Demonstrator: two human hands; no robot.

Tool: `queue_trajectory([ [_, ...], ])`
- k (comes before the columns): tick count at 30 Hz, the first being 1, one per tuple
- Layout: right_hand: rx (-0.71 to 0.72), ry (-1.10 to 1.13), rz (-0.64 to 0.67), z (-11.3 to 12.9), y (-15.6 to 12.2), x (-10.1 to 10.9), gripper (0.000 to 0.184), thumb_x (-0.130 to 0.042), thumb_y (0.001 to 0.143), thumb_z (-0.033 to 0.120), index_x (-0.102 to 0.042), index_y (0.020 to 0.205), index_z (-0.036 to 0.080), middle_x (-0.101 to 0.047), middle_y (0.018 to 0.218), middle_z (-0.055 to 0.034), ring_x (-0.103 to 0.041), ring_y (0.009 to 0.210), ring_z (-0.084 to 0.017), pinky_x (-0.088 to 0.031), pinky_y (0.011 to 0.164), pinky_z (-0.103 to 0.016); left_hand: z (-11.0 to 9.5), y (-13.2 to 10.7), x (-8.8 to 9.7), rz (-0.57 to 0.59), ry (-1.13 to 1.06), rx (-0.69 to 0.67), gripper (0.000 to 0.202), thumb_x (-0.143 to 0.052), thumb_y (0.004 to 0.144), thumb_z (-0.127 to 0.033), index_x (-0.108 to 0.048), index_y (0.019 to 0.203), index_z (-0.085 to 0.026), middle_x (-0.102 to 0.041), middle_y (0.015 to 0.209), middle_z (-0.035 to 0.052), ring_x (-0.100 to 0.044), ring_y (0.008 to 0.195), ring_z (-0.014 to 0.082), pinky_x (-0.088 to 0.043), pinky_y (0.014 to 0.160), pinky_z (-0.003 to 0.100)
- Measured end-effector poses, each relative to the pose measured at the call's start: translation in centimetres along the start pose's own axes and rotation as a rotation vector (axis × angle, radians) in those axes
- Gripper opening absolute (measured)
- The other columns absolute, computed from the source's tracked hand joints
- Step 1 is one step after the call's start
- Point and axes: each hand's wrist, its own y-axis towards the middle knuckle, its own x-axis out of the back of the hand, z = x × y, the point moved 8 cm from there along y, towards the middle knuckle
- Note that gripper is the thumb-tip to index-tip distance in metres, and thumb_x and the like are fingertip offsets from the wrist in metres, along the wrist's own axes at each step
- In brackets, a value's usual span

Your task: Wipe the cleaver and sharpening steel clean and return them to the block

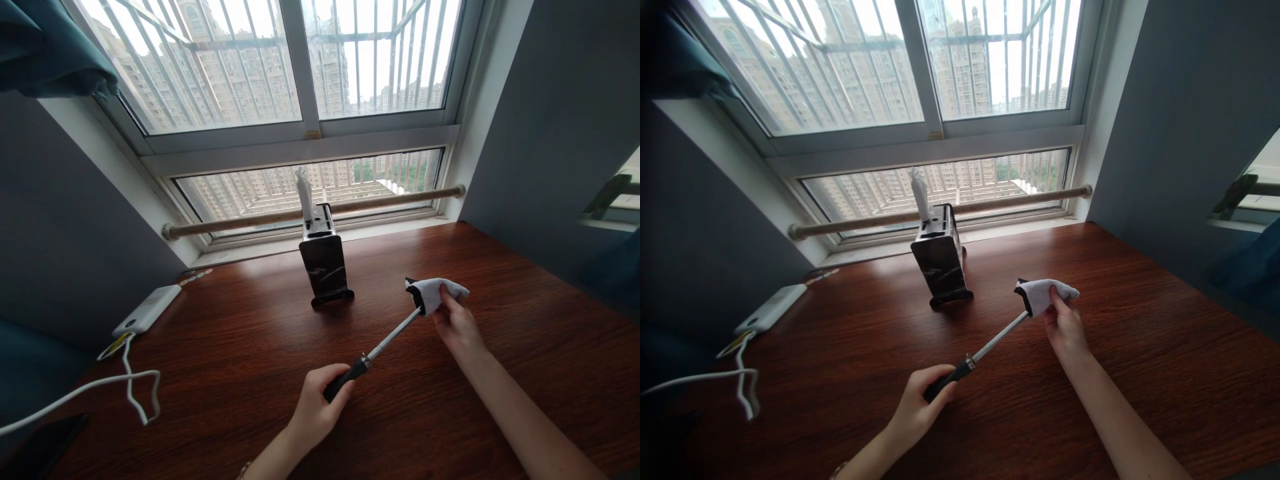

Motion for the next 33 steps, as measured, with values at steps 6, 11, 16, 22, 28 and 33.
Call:
queue_trajectory([
  [6,-0.012,0.033,-0.056,0.0,-0.1,0.2,0.010,-0.063,0.078,0.004,-0.065,0.078,0.014,-0.070,0.077,-0.0003,-0.066,0.066,-0.010,-0.058,0.058,-0.017,-2.4,-0.3,0.5,-0.098,0.181,-0.266,0.014,-0.054,0.079,-0.015,-0.057,0.093,-0.017,-0.061,0.084,0.0065,-0.056,0.076,0.0189,-0.042,0.070,0.030],
  [11,-0.047,0.074,-0.058,-0.3,0.1,0.4,0.013,-0.059,0.081,0.003,-0.064,0.080,0.015,-0.070,0.077,-0.0004,-0.066,0.067,-0.010,-0.058,0.060,-0.018,-1.1,0.3,-0.1,-0.015,0.001,-0.072,0.012,-0.057,0.080,-0.024,-0.060,0.088,-0.016,-0.061,0.076,0.0054,-0.055,0.068,0.0170,-0.041,0.064,0.028],
  [16,-0.054,0.112,0.025,-0.5,0.5,0.1,0.011,-0.070,0.074,0.011,-0.064,0.083,0.016,-0.070,0.082,0.0003,-0.066,0.074,-0.009,-0.057,0.069,-0.018,1.9,0.5,-2.3,0.146,-0.702,0.305,0.025,-0.060,0.077,-0.036,-0.059,0.075,-0.012,-0.051,0.047,-0.0005,-0.042,0.039,0.0089,-0.030,0.041,0.020],
  [22,-0.056,0.128,0.201,0.7,0.5,-1.6,0.023,-0.081,0.062,0.024,-0.065,0.079,0.021,-0.070,0.089,0.0047,-0.064,0.087,-0.009,-0.052,0.085,-0.018,1.9,0.5,-2.9,0.201,-1.107,0.375,0.023,-0.065,0.072,-0.033,-0.063,0.071,-0.010,-0.045,0.041,-0.0012,-0.034,0.035,0.0053,-0.023,0.037,0.018],
  [28,-0.050,-0.120,0.412,-0.7,-2.4,-3.6,0.027,-0.078,0.067,0.029,-0.068,0.090,0.019,-0.069,0.095,-0.0016,-0.063,0.091,-0.013,-0.051,0.083,-0.021,2.3,0.9,-2.2,0.165,-1.215,0.359,0.019,-0.065,0.073,-0.028,-0.065,0.070,-0.010,-0.040,0.039,-0.0032,-0.030,0.035,0.0040,-0.021,0.036,0.017],
  [33,-0.006,-0.253,0.454,-1.9,-3.8,-3.5,0.021,-0.081,0.061,0.026,-0.069,0.078,0.021,-0.069,0.082,0.0005,-0.064,0.079,-0.013,-0.052,0.074,-0.020,2.7,0.7,-2.8,0.201,-1.104,0.383,0.025,-0.064,0.073,-0.032,-0.066,0.065,-0.007,-0.043,0.036,-0.0002,-0.032,0.030,0.0048,-0.020,0.033,0.018],
])
